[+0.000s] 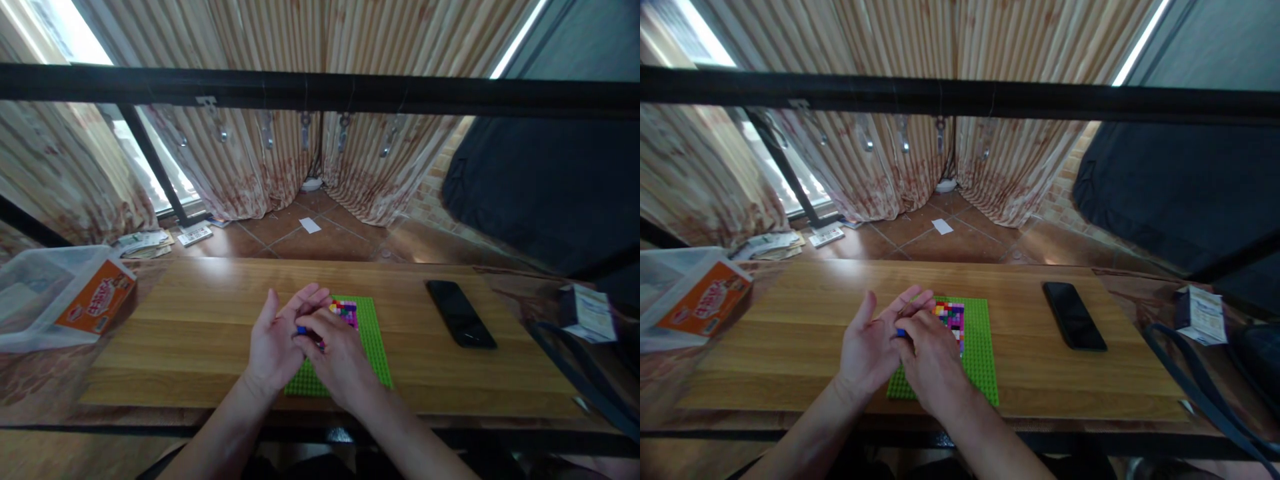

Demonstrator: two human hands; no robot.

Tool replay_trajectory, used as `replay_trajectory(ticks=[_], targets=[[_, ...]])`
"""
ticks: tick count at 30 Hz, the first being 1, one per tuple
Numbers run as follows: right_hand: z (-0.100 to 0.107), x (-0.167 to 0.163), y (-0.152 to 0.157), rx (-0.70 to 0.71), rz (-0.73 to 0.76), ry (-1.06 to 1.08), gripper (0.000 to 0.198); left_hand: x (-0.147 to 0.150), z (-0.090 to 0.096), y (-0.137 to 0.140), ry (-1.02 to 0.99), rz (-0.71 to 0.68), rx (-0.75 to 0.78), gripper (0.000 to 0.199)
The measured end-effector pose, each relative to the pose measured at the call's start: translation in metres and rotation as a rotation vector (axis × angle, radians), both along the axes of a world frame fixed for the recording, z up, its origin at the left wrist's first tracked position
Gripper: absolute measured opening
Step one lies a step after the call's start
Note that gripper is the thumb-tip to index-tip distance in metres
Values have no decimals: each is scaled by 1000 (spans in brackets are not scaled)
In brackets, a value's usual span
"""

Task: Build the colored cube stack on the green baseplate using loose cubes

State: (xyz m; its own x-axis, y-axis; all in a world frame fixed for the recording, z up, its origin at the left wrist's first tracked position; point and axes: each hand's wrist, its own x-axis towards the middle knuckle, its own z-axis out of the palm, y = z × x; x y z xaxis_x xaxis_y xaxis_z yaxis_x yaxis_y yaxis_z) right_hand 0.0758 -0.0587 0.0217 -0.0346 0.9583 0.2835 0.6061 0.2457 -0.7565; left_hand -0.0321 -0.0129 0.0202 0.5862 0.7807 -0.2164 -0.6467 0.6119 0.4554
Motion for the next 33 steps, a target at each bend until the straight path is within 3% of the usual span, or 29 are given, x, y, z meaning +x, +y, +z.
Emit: replay_trajectory(ticks=[4,9,12,16,20,27,33], targets=[[5,11,2,-37,-5,121,17,1,2,-1,14,-7,71,60],[7,61,14,41,-95,331,16,-1,-3,7,144,107,69,40],[1,96,19,-21,-205,502,16,-1,-8,11,291,159,3,34],[-6,121,18,-170,-217,579,28,3,-15,10,429,155,-1,28],[-10,123,16,-236,-186,551,28,5,-18,10,482,151,15,23],[-14,109,18,-68,-97,372,12,5,-20,11,553,136,7,20],[-19,99,19,7,-54,100,18,4,-22,12,570,125,17,18]])
